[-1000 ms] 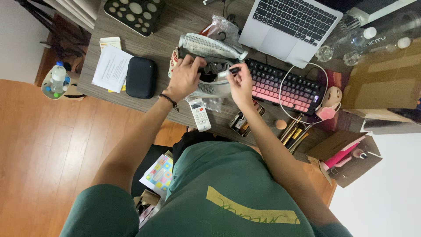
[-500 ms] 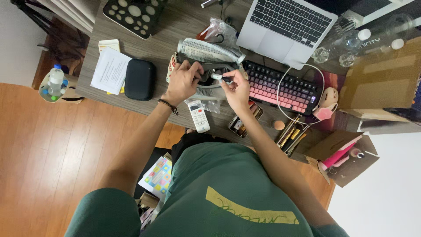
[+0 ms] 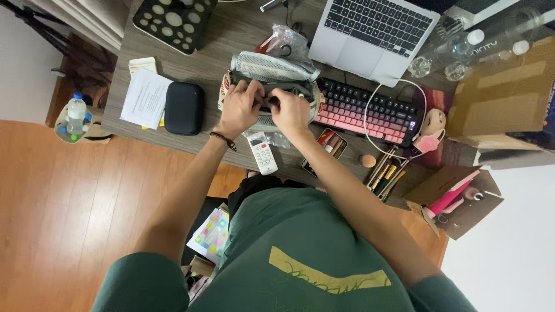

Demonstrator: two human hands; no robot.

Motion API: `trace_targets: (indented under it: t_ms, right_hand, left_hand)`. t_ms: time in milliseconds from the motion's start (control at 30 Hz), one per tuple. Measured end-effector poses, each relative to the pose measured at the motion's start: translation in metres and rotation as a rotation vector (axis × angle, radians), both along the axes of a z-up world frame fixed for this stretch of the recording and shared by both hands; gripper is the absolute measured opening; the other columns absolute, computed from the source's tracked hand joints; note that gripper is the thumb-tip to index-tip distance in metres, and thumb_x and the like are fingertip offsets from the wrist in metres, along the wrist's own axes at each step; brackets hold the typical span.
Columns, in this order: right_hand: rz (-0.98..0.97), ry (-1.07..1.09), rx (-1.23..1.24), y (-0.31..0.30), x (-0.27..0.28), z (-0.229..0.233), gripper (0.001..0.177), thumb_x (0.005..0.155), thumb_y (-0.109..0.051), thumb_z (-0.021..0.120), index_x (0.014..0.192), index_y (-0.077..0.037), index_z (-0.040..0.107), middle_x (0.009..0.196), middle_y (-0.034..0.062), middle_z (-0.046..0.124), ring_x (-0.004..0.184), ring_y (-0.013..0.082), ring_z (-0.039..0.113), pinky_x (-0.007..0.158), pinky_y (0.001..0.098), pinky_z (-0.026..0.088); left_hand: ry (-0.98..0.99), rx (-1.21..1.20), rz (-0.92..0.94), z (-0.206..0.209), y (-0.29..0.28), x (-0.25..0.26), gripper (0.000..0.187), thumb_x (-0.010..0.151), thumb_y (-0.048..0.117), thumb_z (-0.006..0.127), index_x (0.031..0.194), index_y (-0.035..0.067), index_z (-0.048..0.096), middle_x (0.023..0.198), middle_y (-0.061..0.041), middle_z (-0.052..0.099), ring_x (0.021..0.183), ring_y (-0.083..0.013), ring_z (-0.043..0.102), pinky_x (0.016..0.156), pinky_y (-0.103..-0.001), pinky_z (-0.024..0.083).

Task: The person organizes cosmetic items by transferring them from a mesh bag and a cardboard box onto a desk. They handle various items including tubes, compacts, and brushes, placing them into a metal tin or arranging them on the desk surface.

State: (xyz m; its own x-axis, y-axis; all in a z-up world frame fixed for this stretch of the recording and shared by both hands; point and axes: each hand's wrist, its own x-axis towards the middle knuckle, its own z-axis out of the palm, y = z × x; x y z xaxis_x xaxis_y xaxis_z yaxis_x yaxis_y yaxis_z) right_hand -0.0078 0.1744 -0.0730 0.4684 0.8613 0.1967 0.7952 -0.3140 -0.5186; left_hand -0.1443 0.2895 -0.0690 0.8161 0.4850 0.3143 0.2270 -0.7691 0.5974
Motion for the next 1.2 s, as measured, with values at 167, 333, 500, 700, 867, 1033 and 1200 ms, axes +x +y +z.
trace_targets:
  t_ms: [167,333,500,700,867,1033,1200]
  right_hand:
    - [0.001,-0.040,-0.105,0.007,-0.006,-0.006,0.017,0.082,-0.014,0.077,0.097,-0.012,0.070,0.081,0.0093,0.075,0.074,0.0301,0.073,0.064,0.0432,0.055]
    - [-0.015,0.070,-0.133,0.000,-0.004,-0.018,0.019,0.086,-0.014,0.073,0.106,-0.014,0.072,0.078,0.0096,0.075,0.070,0.0284,0.074,0.064,0.0422,0.056]
    - [-0.027,0.017,-0.133,0.002,-0.004,-0.044,0.021,0.084,-0.019,0.072,0.105,-0.015,0.074,0.077,0.0122,0.074,0.071,0.0301,0.073,0.065,0.0459,0.055]
    - [-0.065,0.167,-0.072,-0.012,-0.017,-0.040,0.040,0.087,-0.025,0.071,0.126,-0.018,0.068,0.071,0.0085,0.072,0.064,0.0298,0.070,0.057,0.0480,0.051]
    - [-0.025,0.213,0.187,-0.083,0.002,0.009,0.044,0.091,-0.025,0.068,0.134,-0.021,0.063,0.085,0.0029,0.073,0.068,0.0209,0.069,0.060,0.0390,0.053]
    - [-0.207,0.480,0.030,-0.200,0.047,0.070,0.033,0.098,-0.024,0.067,0.131,-0.022,0.070,0.077,0.0056,0.070,0.068,0.0176,0.068,0.063,0.0346,0.052]
    - [-0.787,0.477,0.149,-0.336,0.082,0.075,0.024,0.095,-0.025,0.068,0.116,-0.015,0.073,0.089,0.0074,0.075,0.077,0.0218,0.071,0.067,0.0359,0.055]
  left_hand:
    - [-0.057,-0.002,0.037,-0.003,-0.004,-0.002,0.028,0.079,-0.002,0.067,0.103,0.010,0.056,0.087,-0.005,0.070,0.094,-0.0304,0.061,0.084,-0.044,0.044]
    - [-0.079,-0.042,0.053,-0.004,-0.006,-0.002,0.030,0.078,-0.001,0.071,0.102,0.009,0.057,0.087,-0.007,0.069,0.092,-0.0325,0.062,0.083,-0.046,0.046]
    - [0.018,-0.100,0.079,-0.011,-0.008,0.001,0.028,0.081,-0.001,0.074,0.103,0.011,0.060,0.093,-0.007,0.067,0.098,-0.0312,0.063,0.092,-0.048,0.046]
    - [0.004,0.028,-0.008,-0.020,-0.003,-0.005,0.027,0.086,0.000,0.077,0.102,0.012,0.059,0.095,-0.003,0.069,0.101,-0.0290,0.066,0.128,-0.062,0.016]
    - [0.073,0.064,-0.047,-0.027,0.000,-0.006,0.027,0.089,0.002,0.077,0.102,0.010,0.055,0.095,0.001,0.071,0.105,-0.0253,0.066,0.132,-0.056,0.012]
    - [0.038,-0.084,-0.006,0.001,-0.027,0.008,0.023,0.093,-0.002,0.074,0.107,0.004,0.057,0.109,-0.008,0.069,0.098,-0.0219,0.065,0.103,-0.042,0.040]
    - [-0.046,-0.212,-0.215,0.040,-0.102,0.054,0.023,0.096,-0.007,0.072,0.114,0.000,0.059,0.113,-0.012,0.069,0.095,-0.0196,0.064,0.084,-0.030,0.048]
